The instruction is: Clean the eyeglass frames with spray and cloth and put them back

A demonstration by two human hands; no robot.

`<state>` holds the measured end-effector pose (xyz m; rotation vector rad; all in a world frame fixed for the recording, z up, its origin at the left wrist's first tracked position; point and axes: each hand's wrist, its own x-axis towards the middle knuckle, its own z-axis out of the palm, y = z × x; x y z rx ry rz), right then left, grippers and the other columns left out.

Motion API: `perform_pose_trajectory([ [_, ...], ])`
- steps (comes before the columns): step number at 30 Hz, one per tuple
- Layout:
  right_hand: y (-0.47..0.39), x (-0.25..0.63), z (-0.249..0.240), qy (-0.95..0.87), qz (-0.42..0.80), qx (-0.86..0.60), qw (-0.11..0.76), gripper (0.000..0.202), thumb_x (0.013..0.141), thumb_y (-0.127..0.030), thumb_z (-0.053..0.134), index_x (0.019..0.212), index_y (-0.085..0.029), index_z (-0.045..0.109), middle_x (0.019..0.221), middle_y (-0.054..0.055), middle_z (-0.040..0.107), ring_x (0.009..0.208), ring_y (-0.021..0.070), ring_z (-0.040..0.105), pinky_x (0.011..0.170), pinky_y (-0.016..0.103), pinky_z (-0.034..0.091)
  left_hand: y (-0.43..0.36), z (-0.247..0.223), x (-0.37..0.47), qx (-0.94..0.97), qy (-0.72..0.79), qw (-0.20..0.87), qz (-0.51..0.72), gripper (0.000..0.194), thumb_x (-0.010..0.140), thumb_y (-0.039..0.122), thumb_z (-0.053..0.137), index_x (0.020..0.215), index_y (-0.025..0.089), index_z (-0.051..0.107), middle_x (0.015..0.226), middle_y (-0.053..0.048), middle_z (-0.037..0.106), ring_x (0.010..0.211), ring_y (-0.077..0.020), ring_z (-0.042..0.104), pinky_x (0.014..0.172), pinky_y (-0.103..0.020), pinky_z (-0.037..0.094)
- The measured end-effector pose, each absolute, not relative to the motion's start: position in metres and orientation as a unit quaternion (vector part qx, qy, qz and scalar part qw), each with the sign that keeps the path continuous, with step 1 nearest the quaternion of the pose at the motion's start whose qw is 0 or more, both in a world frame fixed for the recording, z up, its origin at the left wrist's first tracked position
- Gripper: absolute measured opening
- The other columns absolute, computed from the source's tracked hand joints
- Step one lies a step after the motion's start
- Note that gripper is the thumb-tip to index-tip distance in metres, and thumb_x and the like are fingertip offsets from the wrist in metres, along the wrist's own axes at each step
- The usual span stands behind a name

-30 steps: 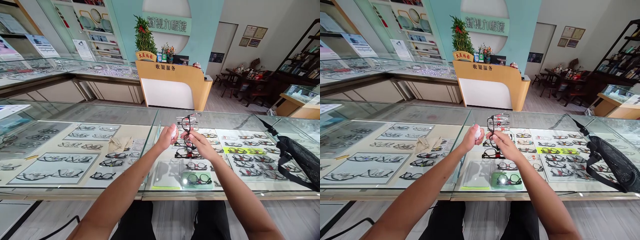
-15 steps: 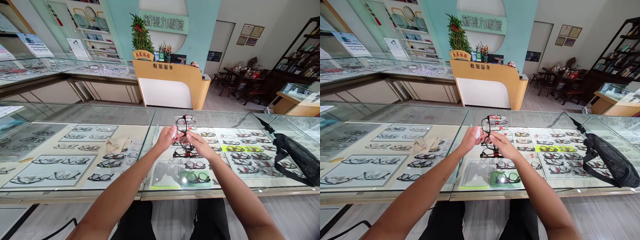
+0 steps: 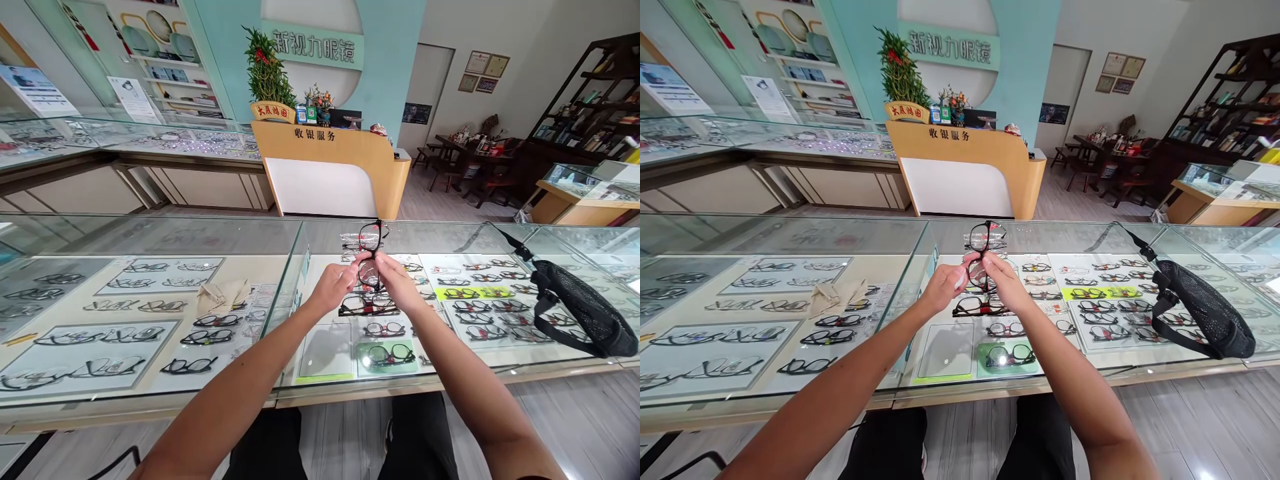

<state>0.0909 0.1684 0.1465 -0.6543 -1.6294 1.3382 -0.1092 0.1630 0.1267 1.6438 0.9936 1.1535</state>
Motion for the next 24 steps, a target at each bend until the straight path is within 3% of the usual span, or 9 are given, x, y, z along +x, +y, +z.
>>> perform_pose_trajectory([
  [3, 0.171, 0.093, 0.146, -0.640, 0.554, -0.262, 0.463, 0.051, 0.110, -0.069, 0.058, 0.127, -0.026, 0.079, 0.123, 0.007, 0.080, 0.102, 0.0245, 0.072, 0.101, 0.040, 0.058, 0.173, 0.125, -0.119, 0.641, 0.408, 0.438, 0.481, 0.086, 0.092, 0.102, 0.036, 0.056, 0.025, 0.051, 0.047, 0.000, 0.042, 0.046, -0.0141, 0.038, 0.053, -0.034, 0.031],
  [5, 0.173, 0.095, 0.146, -0.628, 0.561, -0.261, 0.472, 0.050, 0.109, -0.069, 0.060, 0.126, -0.026, 0.080, 0.125, 0.008, 0.080, 0.099, 0.0238, 0.071, 0.097, 0.039, 0.057, 0.183, 0.122, -0.129, 0.619, 0.431, 0.414, 0.510, 0.082, 0.095, 0.098, 0.033, 0.063, 0.025, 0.053, 0.052, 0.000, 0.047, 0.052, -0.0157, 0.044, 0.057, -0.033, 0.037],
  [10, 0.178, 0.101, 0.148, -0.592, 0.576, -0.259, 0.501, 0.047, 0.107, -0.068, 0.067, 0.122, -0.027, 0.083, 0.121, 0.008, 0.081, 0.099, 0.0240, 0.068, 0.093, 0.038, 0.055, 0.212, 0.104, -0.159, 0.542, 0.531, 0.330, 0.562, 0.034, 0.096, 0.057, 0.063, 0.089, 0.025, 0.056, 0.083, -0.001, 0.062, 0.076, -0.0181, 0.053, 0.075, -0.033, 0.045],
  [12, 0.181, 0.103, 0.147, -0.581, 0.578, -0.262, 0.510, 0.045, 0.106, -0.067, 0.068, 0.122, -0.027, 0.083, 0.121, 0.008, 0.081, 0.100, 0.0243, 0.068, 0.092, 0.037, 0.055, 0.222, 0.093, -0.167, 0.508, 0.575, 0.311, 0.560, 0.021, 0.093, 0.043, 0.066, 0.098, 0.026, 0.054, 0.092, -0.002, 0.064, 0.081, -0.0190, 0.054, 0.078, -0.034, 0.045],
  [18, 0.190, 0.108, 0.142, -0.576, 0.573, -0.254, 0.525, 0.044, 0.108, -0.065, 0.067, 0.124, -0.028, 0.083, 0.119, 0.007, 0.082, 0.099, 0.0235, 0.069, 0.085, 0.036, 0.054, 0.239, 0.072, -0.179, 0.475, 0.644, 0.271, 0.535, 0.027, 0.096, 0.033, 0.065, 0.120, 0.024, 0.056, 0.108, -0.006, 0.068, 0.100, -0.0257, 0.065, 0.094, -0.040, 0.049],
  [24, 0.190, 0.110, 0.143, -0.585, 0.558, -0.275, 0.520, 0.048, 0.105, -0.069, 0.066, 0.125, -0.027, 0.081, 0.123, 0.009, 0.081, 0.095, 0.0242, 0.069, 0.084, 0.038, 0.054, 0.238, 0.068, -0.181, 0.495, 0.651, 0.251, 0.517, 0.025, 0.098, 0.033, 0.067, 0.120, 0.023, 0.059, 0.113, -0.009, 0.073, 0.104, -0.0285, 0.070, 0.098, -0.042, 0.051],
])
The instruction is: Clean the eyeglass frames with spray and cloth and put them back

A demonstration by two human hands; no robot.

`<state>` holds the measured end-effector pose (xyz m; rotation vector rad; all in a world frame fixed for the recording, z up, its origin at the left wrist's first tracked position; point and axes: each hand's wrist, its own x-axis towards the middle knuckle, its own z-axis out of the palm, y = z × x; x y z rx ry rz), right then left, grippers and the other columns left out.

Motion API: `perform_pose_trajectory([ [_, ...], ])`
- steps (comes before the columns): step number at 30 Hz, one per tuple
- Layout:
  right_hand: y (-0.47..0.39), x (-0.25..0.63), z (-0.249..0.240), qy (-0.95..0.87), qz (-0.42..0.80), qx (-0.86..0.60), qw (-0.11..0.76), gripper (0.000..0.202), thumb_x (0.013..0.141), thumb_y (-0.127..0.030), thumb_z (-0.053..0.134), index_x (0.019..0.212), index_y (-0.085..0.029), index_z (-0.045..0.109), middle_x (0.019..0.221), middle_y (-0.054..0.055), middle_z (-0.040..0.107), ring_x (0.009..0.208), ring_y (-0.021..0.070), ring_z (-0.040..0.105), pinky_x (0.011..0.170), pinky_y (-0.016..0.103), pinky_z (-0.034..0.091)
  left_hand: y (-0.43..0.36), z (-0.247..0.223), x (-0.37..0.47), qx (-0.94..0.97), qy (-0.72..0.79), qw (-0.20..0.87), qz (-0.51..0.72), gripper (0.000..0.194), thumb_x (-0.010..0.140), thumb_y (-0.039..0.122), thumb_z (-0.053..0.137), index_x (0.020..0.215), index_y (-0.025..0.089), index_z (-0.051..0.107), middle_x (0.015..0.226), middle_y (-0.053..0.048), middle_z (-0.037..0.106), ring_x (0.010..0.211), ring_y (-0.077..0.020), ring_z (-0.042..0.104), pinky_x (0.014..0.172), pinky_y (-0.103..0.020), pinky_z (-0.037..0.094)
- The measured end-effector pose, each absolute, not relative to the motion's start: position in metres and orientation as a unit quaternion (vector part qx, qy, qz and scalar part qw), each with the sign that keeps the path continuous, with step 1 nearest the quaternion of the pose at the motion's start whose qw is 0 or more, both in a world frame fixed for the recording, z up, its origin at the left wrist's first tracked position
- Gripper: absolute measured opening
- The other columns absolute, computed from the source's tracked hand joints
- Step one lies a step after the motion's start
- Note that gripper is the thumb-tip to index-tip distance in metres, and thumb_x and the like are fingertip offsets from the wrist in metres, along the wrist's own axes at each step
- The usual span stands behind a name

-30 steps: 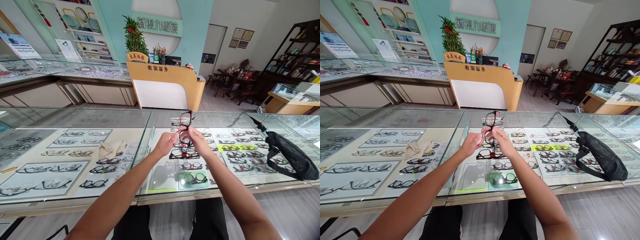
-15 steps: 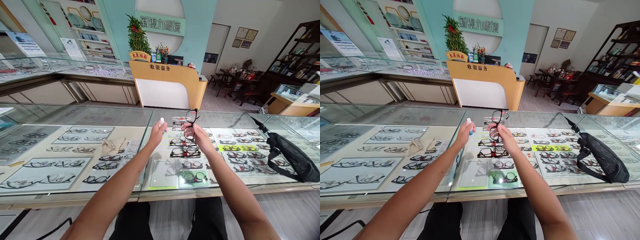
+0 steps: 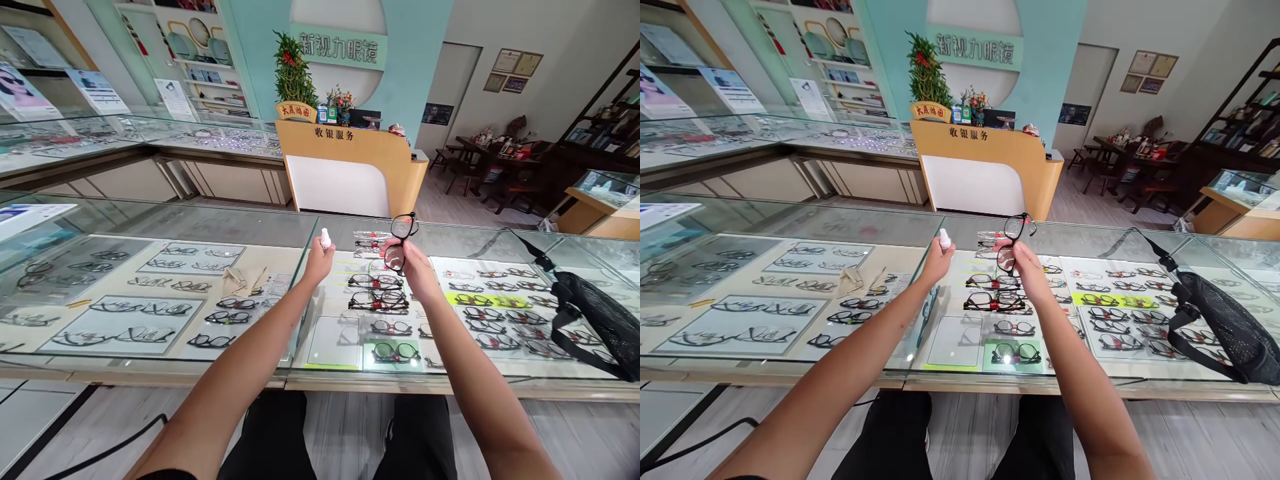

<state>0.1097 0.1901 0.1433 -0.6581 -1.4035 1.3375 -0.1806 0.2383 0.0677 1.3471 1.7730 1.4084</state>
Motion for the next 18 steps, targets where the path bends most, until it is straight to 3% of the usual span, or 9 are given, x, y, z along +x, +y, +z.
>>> perform_pose_trajectory([
  [4, 0.188, 0.110, 0.144, -0.593, 0.549, -0.276, 0.521, 0.047, 0.106, -0.067, 0.065, 0.124, -0.027, 0.081, 0.121, 0.009, 0.082, 0.095, 0.0244, 0.069, 0.084, 0.039, 0.055, 0.235, 0.068, -0.177, 0.504, 0.652, 0.238, 0.514, 0.025, 0.099, 0.034, 0.069, 0.120, 0.023, 0.060, 0.114, -0.009, 0.074, 0.104, -0.0284, 0.072, 0.101, -0.043, 0.053],
  [7, 0.189, 0.111, 0.144, -0.591, 0.548, -0.278, 0.522, 0.045, 0.107, -0.065, 0.064, 0.124, -0.027, 0.082, 0.122, 0.009, 0.082, 0.094, 0.0232, 0.069, 0.082, 0.037, 0.053, 0.231, 0.073, -0.173, 0.492, 0.660, 0.208, 0.527, 0.045, 0.094, 0.036, 0.077, 0.131, 0.021, 0.057, 0.140, -0.018, 0.068, 0.123, -0.0314, 0.070, 0.112, -0.046, 0.052],
  [11, 0.193, 0.114, 0.141, -0.587, 0.552, -0.276, 0.524, 0.043, 0.107, -0.063, 0.067, 0.124, -0.028, 0.083, 0.122, 0.008, 0.082, 0.093, 0.0219, 0.069, 0.079, 0.035, 0.052, 0.219, 0.087, -0.168, 0.457, 0.680, 0.127, 0.559, 0.064, 0.096, 0.037, 0.076, 0.150, 0.021, 0.046, 0.171, -0.025, 0.042, 0.164, -0.0361, 0.043, 0.134, -0.054, 0.030],
  [13, 0.195, 0.116, 0.138, -0.586, 0.547, -0.278, 0.529, 0.042, 0.106, -0.063, 0.068, 0.124, -0.028, 0.084, 0.120, 0.007, 0.082, 0.093, 0.0217, 0.069, 0.078, 0.034, 0.052, 0.210, 0.099, -0.169, 0.450, 0.684, 0.072, 0.569, 0.060, 0.098, 0.035, 0.073, 0.150, 0.023, 0.046, 0.171, -0.024, 0.043, 0.167, -0.0354, 0.039, 0.136, -0.055, 0.026],
  [18, 0.201, 0.119, 0.132, -0.588, 0.530, -0.303, 0.531, 0.044, 0.106, -0.064, 0.067, 0.123, -0.027, 0.084, 0.121, 0.007, 0.082, 0.090, 0.0217, 0.069, 0.077, 0.034, 0.053, 0.182, 0.138, -0.194, 0.472, 0.712, -0.016, 0.520, 0.038, 0.100, 0.030, 0.067, 0.136, 0.025, 0.057, 0.154, -0.018, 0.059, 0.151, -0.0333, 0.055, 0.125, -0.052, 0.040],
])
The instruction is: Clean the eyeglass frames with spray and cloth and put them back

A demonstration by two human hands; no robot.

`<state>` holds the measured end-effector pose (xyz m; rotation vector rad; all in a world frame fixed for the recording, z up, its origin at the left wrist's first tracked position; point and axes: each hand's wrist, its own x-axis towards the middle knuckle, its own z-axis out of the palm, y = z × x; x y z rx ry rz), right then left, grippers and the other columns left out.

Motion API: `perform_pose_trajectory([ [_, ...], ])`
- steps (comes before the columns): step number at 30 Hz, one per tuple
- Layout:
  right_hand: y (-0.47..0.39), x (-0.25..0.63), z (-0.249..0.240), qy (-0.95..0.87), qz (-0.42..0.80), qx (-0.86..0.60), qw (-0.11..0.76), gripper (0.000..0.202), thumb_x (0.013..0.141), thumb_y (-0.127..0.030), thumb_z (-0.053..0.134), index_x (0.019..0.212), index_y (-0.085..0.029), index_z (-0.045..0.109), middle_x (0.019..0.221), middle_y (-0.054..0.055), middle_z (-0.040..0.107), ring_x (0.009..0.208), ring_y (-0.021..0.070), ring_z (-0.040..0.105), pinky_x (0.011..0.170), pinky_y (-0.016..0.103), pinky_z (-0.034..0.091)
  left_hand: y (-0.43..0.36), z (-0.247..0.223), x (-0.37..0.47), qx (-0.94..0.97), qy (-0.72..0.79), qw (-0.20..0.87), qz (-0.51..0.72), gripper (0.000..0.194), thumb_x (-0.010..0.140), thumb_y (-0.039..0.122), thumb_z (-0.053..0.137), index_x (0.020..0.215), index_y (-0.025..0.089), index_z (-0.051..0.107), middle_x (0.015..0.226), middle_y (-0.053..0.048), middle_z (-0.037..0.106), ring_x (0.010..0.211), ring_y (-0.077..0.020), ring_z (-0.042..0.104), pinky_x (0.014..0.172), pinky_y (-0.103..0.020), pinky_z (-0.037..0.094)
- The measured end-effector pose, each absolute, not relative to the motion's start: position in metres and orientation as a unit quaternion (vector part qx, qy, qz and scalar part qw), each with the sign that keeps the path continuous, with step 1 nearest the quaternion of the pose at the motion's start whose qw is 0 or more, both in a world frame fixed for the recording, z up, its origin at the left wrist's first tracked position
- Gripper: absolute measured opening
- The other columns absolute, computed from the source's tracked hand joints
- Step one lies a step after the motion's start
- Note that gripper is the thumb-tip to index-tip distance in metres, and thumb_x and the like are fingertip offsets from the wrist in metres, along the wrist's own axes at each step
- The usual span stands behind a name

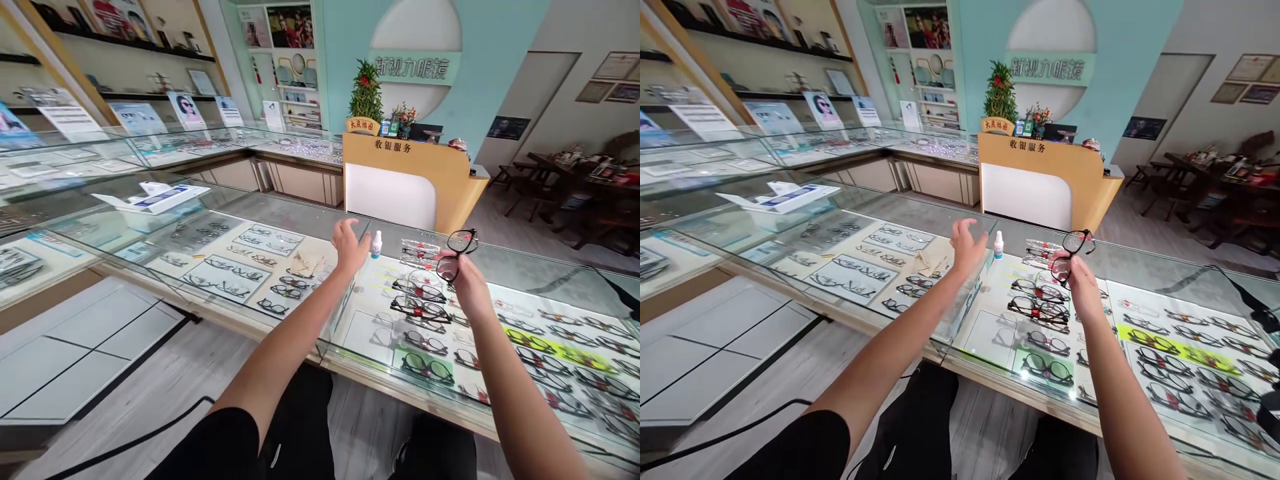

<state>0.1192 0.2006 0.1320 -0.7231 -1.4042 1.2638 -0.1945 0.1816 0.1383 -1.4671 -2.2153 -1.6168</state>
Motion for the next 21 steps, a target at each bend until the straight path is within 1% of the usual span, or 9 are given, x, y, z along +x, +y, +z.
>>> perform_pose_trajectory([
  [3, 0.203, 0.120, 0.130, -0.591, 0.526, -0.308, 0.529, 0.046, 0.105, -0.066, 0.067, 0.123, -0.027, 0.083, 0.120, 0.008, 0.082, 0.088, 0.0215, 0.069, 0.075, 0.034, 0.053, 0.163, 0.160, -0.234, -0.470, -0.795, 0.002, -0.384, 0.026, 0.102, 0.037, 0.065, 0.126, 0.028, 0.064, 0.148, -0.015, 0.064, 0.148, -0.0343, 0.057, 0.125, -0.053, 0.039],
  [5, 0.204, 0.120, 0.129, -0.587, 0.531, -0.304, 0.530, 0.047, 0.104, -0.067, 0.069, 0.123, -0.027, 0.083, 0.120, 0.008, 0.083, 0.087, 0.0212, 0.069, 0.074, 0.034, 0.053, 0.151, 0.169, -0.266, -0.446, -0.826, -0.021, -0.345, 0.026, 0.098, 0.040, 0.071, 0.119, 0.025, 0.068, 0.146, -0.019, 0.066, 0.145, -0.0404, 0.059, 0.124, -0.057, 0.039],
  [8, 0.205, 0.120, 0.128, -0.586, 0.540, -0.294, 0.528, 0.046, 0.103, -0.066, 0.070, 0.123, -0.027, 0.083, 0.121, 0.009, 0.083, 0.088, 0.0213, 0.070, 0.073, 0.034, 0.053, 0.130, 0.172, -0.309, -0.382, -0.866, -0.042, -0.320, 0.043, 0.094, 0.046, 0.077, 0.123, 0.016, 0.068, 0.156, -0.034, 0.058, 0.152, -0.0538, 0.051, 0.120, -0.065, 0.041],
  [10, 0.205, 0.119, 0.128, -0.592, 0.537, -0.295, 0.524, 0.047, 0.103, -0.067, 0.070, 0.123, -0.026, 0.083, 0.123, 0.009, 0.083, 0.090, 0.0223, 0.071, 0.075, 0.036, 0.054, 0.117, 0.170, -0.328, -0.351, -0.879, -0.072, -0.315, 0.054, 0.085, 0.049, 0.087, 0.121, 0.013, 0.070, 0.150, -0.037, 0.062, 0.151, -0.0576, 0.053, 0.115, -0.064, 0.046],
  [11, 0.205, 0.119, 0.128, -0.595, 0.533, -0.298, 0.522, 0.048, 0.103, -0.068, 0.069, 0.123, -0.026, 0.083, 0.124, 0.010, 0.083, 0.090, 0.0229, 0.071, 0.076, 0.036, 0.054, 0.112, 0.169, -0.334, -0.343, -0.880, -0.091, -0.317, 0.055, 0.081, 0.048, 0.092, 0.118, 0.014, 0.071, 0.143, -0.035, 0.068, 0.148, -0.0565, 0.057, 0.112, -0.061, 0.049],
  [13, 0.205, 0.118, 0.127, -0.599, 0.528, -0.304, 0.519, 0.050, 0.102, -0.069, 0.069, 0.122, -0.026, 0.082, 0.124, 0.011, 0.083, 0.091, 0.0245, 0.071, 0.077, 0.038, 0.054, 0.102, 0.167, -0.341, -0.341, -0.871, -0.128, -0.330, 0.052, 0.081, 0.049, 0.094, 0.114, 0.016, 0.073, 0.127, -0.025, 0.077, 0.136, -0.0474, 0.068, 0.107, -0.054, 0.054],
  [16, 0.204, 0.118, 0.126, -0.605, 0.530, -0.303, 0.511, 0.052, 0.100, -0.071, 0.069, 0.120, -0.026, 0.083, 0.123, 0.011, 0.084, 0.094, 0.0260, 0.071, 0.075, 0.039, 0.053, 0.093, 0.167, -0.346, -0.340, -0.852, -0.173, -0.359, 0.044, 0.100, 0.050, 0.081, 0.128, 0.017, 0.074, 0.129, -0.013, 0.077, 0.122, -0.0306, 0.074, 0.104, -0.049, 0.061],
  [19, 0.204, 0.118, 0.125, -0.608, 0.531, -0.304, 0.506, 0.055, 0.098, -0.073, 0.070, 0.120, -0.025, 0.083, 0.123, 0.011, 0.084, 0.093, 0.0255, 0.071, 0.075, 0.038, 0.052, 0.087, 0.173, -0.353, -0.321, -0.839, -0.219, -0.380, 0.043, 0.107, 0.046, 0.075, 0.140, 0.018, 0.071, 0.139, -0.011, 0.073, 0.120, -0.0270, 0.074, 0.101, -0.049, 0.066],
  [21, 0.204, 0.118, 0.125, -0.605, 0.534, -0.305, 0.505, 0.057, 0.097, -0.075, 0.071, 0.121, -0.024, 0.083, 0.125, 0.011, 0.084, 0.093, 0.0249, 0.071, 0.077, 0.038, 0.053, 0.083, 0.179, -0.358, -0.306, -0.832, -0.258, -0.385, 0.039, 0.107, 0.044, 0.076, 0.135, 0.018, 0.073, 0.133, -0.010, 0.075, 0.115, -0.0254, 0.076, 0.097, -0.045, 0.067],
])
